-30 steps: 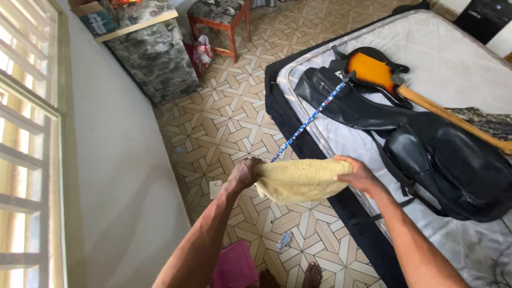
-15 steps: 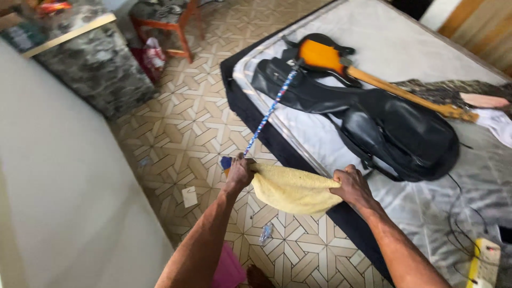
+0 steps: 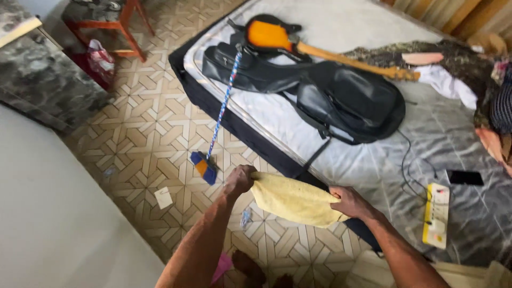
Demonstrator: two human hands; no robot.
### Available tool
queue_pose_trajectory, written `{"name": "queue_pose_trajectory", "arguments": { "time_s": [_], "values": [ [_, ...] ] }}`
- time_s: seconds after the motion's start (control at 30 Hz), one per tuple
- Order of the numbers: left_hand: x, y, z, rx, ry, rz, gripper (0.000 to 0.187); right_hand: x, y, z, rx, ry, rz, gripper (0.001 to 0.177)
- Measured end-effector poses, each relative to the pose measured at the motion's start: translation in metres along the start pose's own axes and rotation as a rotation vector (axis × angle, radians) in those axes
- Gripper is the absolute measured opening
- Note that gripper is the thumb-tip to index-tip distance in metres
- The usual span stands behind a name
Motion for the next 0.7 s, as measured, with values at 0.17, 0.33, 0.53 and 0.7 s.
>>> {"name": "queue_pose_trajectory", "arguments": {
  "time_s": [0.17, 0.33, 0.53, 0.7],
  "values": [
    [0.023, 0.012, -0.045, 0.103, -0.13, 0.134, 0.03, 0.024, 0.054, -0.034, 0.049, -0.068, -0.065, 0.041],
    [0.026, -0.021, -0.111, -0.007, -0.124, 0.063, 0.027, 0.032, 0.09, -0.059, -0.048, -0.019, -0.079, 0.046],
    [0.016, -0.048, -0.172, -0.064, -0.045, -0.062, 0.02, 0.026, 0.141, -0.105, -0.085, 0.017, -0.136, 0.037],
    [-0.024, -0.09, -0.243, 0.078, -0.008, -0.202, 0.021, 0.006, 0.189, -0.144, -0.08, 0.01, -0.23, 0.052]
  ]
}}
Point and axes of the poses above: each hand's wrist, its own x-axis away from the middle knuckle, its own z-axis out of the back of the hand, y = z × x, the point moved 7 cm from there along -x, towards the middle knuckle, and after that the axes turned 12 degrees about -z, right-handed, at the moved point
